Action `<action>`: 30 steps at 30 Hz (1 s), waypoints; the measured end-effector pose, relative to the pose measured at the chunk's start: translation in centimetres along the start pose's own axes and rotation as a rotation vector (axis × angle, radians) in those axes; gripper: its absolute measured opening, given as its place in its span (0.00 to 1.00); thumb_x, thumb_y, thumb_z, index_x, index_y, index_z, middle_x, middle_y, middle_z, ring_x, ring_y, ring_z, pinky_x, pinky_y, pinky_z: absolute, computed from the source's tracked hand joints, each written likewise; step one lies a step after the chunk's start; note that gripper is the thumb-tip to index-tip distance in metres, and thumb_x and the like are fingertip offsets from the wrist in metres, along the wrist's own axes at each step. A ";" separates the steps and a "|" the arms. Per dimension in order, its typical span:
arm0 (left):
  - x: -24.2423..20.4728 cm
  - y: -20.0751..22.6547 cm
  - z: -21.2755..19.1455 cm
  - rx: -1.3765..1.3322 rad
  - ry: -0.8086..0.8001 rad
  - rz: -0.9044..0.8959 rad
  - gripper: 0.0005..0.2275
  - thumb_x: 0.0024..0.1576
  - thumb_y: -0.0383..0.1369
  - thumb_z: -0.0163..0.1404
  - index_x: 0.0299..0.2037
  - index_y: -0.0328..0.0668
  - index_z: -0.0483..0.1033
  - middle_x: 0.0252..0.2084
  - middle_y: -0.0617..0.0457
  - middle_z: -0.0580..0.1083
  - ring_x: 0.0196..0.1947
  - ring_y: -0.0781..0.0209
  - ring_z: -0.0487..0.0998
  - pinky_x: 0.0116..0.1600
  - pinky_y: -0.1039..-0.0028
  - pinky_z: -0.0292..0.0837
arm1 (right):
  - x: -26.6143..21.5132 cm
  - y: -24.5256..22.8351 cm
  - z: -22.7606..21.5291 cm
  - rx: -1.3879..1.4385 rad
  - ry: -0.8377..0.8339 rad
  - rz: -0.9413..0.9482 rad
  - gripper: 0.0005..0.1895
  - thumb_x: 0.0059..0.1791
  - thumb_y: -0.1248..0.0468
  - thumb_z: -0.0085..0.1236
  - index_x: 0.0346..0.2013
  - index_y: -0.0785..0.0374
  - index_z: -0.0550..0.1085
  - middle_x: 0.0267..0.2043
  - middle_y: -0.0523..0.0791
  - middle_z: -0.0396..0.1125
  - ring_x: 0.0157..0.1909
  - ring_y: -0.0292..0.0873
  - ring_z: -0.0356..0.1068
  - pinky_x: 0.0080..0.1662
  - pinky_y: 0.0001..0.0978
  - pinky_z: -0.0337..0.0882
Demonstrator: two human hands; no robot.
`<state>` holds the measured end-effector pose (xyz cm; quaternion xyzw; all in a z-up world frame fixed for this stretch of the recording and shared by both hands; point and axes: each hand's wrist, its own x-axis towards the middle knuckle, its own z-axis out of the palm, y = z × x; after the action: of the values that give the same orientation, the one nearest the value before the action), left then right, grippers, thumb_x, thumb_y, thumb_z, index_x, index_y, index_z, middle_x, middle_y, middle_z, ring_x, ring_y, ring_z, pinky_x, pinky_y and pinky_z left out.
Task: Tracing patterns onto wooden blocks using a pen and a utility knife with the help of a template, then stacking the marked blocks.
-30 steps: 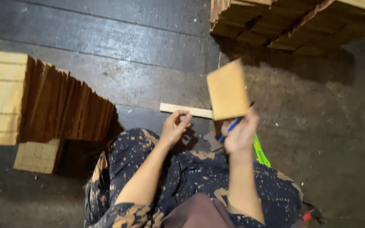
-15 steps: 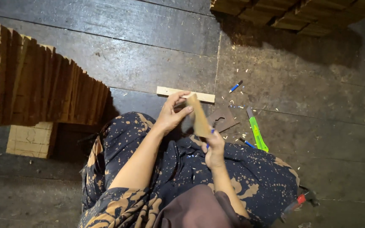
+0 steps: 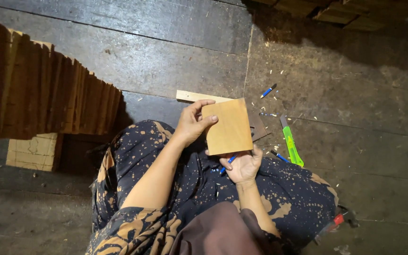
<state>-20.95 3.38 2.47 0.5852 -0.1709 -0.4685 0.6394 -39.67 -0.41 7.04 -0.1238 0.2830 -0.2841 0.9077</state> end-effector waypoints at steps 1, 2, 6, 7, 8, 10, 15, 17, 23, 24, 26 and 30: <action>-0.2 0.5 0.0 -0.069 -0.024 -0.024 0.25 0.49 0.27 0.66 0.58 0.37 0.75 0.42 0.51 0.75 0.39 0.64 0.80 0.44 0.76 0.81 | -0.6 -0.2 2.7 0.017 -0.007 0.008 0.26 0.46 0.38 0.47 0.46 0.48 0.77 0.46 0.43 0.76 0.34 0.47 0.74 0.16 0.26 0.59; -0.1 0.5 0.0 -0.069 -0.024 -0.027 0.25 0.49 0.27 0.66 0.58 0.37 0.75 0.42 0.51 0.75 0.39 0.64 0.80 0.44 0.76 0.81 | -0.3 -0.3 1.8 0.018 -0.004 0.009 0.26 0.46 0.38 0.47 0.46 0.48 0.77 0.46 0.43 0.76 0.34 0.47 0.74 0.16 0.26 0.59; -0.2 1.1 0.0 -0.091 -0.006 0.051 0.22 0.50 0.26 0.65 0.55 0.38 0.75 0.41 0.54 0.75 0.38 0.68 0.78 0.44 0.80 0.79 | 1.0 -0.6 -1.7 -0.017 0.041 0.046 0.29 0.49 0.35 0.45 0.45 0.53 0.76 0.46 0.50 0.77 0.37 0.56 0.77 0.16 0.25 0.63; -0.1 1.3 0.1 -0.080 0.012 0.091 0.21 0.49 0.26 0.66 0.53 0.39 0.76 0.40 0.56 0.75 0.37 0.71 0.77 0.43 0.82 0.78 | 1.4 -0.7 -2.4 -0.049 0.061 0.049 0.30 0.51 0.35 0.43 0.44 0.56 0.76 0.44 0.52 0.77 0.38 0.57 0.79 0.16 0.23 0.64; 0.0 1.5 0.0 -0.078 0.012 0.091 0.21 0.49 0.26 0.66 0.53 0.39 0.76 0.40 0.56 0.75 0.37 0.71 0.77 0.43 0.82 0.78 | 1.8 -0.6 -3.7 -0.047 0.060 0.050 0.30 0.51 0.35 0.43 0.44 0.56 0.76 0.44 0.52 0.77 0.38 0.57 0.79 0.16 0.23 0.64; 0.1 1.8 0.0 -0.001 0.053 0.167 0.18 0.50 0.25 0.65 0.51 0.41 0.78 0.41 0.54 0.76 0.38 0.69 0.76 0.40 0.78 0.80 | 2.4 -0.2 -6.2 -0.363 0.358 -0.028 0.20 0.55 0.40 0.46 0.33 0.50 0.64 0.32 0.38 0.67 0.42 0.55 0.79 0.16 0.14 0.60; -0.2 2.0 0.1 0.091 0.104 0.244 0.16 0.51 0.25 0.65 0.48 0.44 0.80 0.41 0.54 0.78 0.38 0.71 0.75 0.39 0.79 0.81 | 2.7 0.7 -7.4 -0.944 0.561 -0.059 0.17 0.52 0.51 0.56 0.48 0.57 0.70 0.44 0.50 0.73 0.36 0.51 0.79 0.19 0.22 0.63; -0.2 1.9 0.0 0.101 0.114 0.267 0.16 0.51 0.25 0.65 0.48 0.44 0.80 0.41 0.54 0.78 0.38 0.70 0.74 0.39 0.79 0.81 | 2.1 1.3 -9.0 -1.311 0.579 -0.040 0.21 0.47 0.51 0.64 0.51 0.55 0.76 0.44 0.50 0.76 0.34 0.48 0.80 0.23 0.30 0.73; -1.0 2.4 0.2 0.221 0.106 0.395 0.12 0.49 0.21 0.65 0.43 0.40 0.82 0.34 0.49 0.77 0.34 0.65 0.77 0.35 0.76 0.79 | 0.8 0.6 -7.7 -1.875 0.219 0.284 0.26 0.48 0.35 0.57 0.30 0.54 0.81 0.28 0.51 0.75 0.39 0.56 0.78 0.35 0.44 0.74; -1.2 2.5 0.2 0.264 0.091 0.435 0.11 0.49 0.21 0.66 0.41 0.42 0.83 0.32 0.50 0.76 0.33 0.64 0.78 0.35 0.76 0.78 | 1.4 0.4 -8.1 -1.530 0.346 0.143 0.22 0.52 0.43 0.51 0.41 0.56 0.79 0.31 0.52 0.76 0.34 0.50 0.78 0.27 0.32 0.66; -1.1 2.4 0.3 0.306 0.067 0.478 0.11 0.49 0.21 0.66 0.40 0.45 0.85 0.31 0.51 0.76 0.31 0.64 0.78 0.36 0.76 0.78 | 2.0 -0.7 -6.8 -1.174 0.461 0.004 0.20 0.57 0.50 0.45 0.52 0.58 0.76 0.33 0.54 0.77 0.29 0.44 0.77 0.19 0.21 0.58; -1.5 1.8 0.3 0.394 0.021 0.576 0.10 0.49 0.22 0.66 0.36 0.48 0.85 0.30 0.52 0.76 0.28 0.61 0.77 0.34 0.75 0.74 | 2.2 -1.7 -4.3 -0.792 0.532 -0.147 0.25 0.58 0.45 0.45 0.53 0.64 0.69 0.40 0.54 0.72 0.29 0.44 0.77 0.15 0.14 0.55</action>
<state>-21.22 4.14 4.73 0.6301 -0.4093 -0.2207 0.6219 -41.41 -3.35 3.21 -0.4028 0.5823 -0.2398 0.6642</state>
